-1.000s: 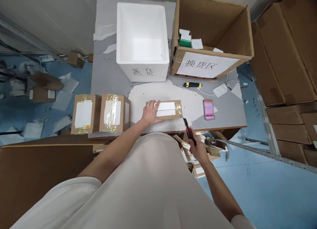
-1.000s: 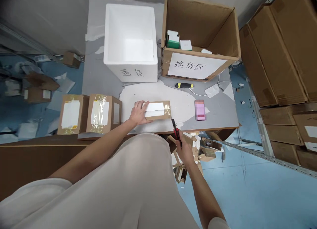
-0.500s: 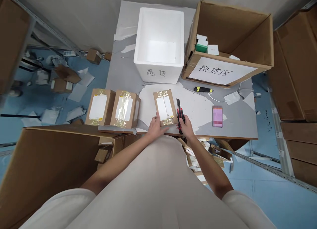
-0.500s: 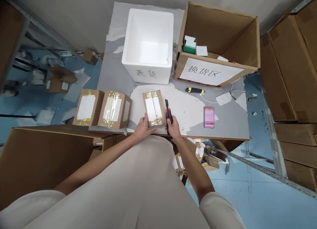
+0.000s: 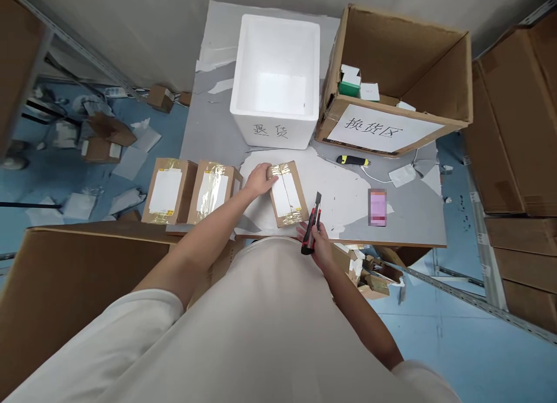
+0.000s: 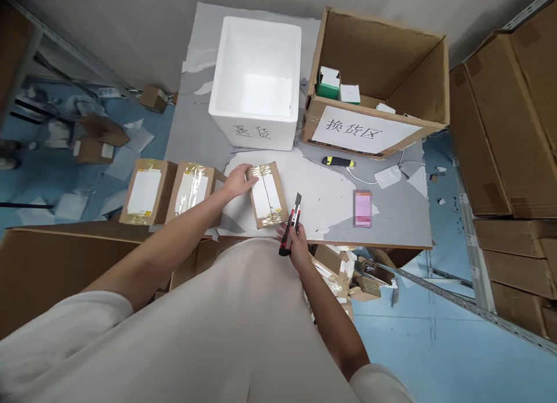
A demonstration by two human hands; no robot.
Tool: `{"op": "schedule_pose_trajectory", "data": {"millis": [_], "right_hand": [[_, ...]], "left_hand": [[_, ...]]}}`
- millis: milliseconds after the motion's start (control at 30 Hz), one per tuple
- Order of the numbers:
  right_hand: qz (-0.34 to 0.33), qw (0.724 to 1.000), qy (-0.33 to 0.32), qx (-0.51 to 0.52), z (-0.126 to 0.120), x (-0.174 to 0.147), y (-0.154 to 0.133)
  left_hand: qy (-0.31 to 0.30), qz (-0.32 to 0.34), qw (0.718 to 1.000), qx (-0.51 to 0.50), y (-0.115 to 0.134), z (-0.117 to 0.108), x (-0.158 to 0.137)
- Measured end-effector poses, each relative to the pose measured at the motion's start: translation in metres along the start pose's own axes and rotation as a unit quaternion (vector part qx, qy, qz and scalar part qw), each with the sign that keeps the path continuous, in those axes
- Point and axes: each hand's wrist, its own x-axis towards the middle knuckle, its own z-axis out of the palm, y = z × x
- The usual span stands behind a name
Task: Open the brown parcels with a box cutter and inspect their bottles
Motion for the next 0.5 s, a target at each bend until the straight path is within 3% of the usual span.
{"op": "schedule_pose_trajectory", "data": {"millis": [100, 167, 233, 333, 433, 500], "right_hand": [[-0.073, 0.997, 0.02, -0.025, -0.004, 0.025, -0.02], [-0.12, 0.991, 0.035, -0.051, -0.011, 0.04, -0.037], [-0.143, 0.986, 0.036, -0.083, -0.02, 0.05, -0.053], [-0.138, 0.967, 0.039, -0.21, -0.031, 0.046, -0.066], [-0.107, 0.926, 0.038, -0.359, -0.04, 0.026, -0.067], [-0.091, 0.901, 0.027, -0.422, -0.044, 0.012, -0.065]], "left_hand": [[0.046, -0.118, 0.992, 0.025, 0.003, 0.004, -0.035], [0.027, -0.182, 0.982, 0.037, 0.004, 0.009, -0.065], [0.028, -0.191, 0.98, 0.042, 0.004, 0.014, -0.09], [0.077, -0.032, 0.994, 0.076, 0.006, 0.019, -0.1], [0.009, 0.155, 0.979, 0.132, 0.011, 0.019, -0.086], [-0.043, 0.195, 0.966, 0.164, 0.014, 0.018, -0.076]]}}
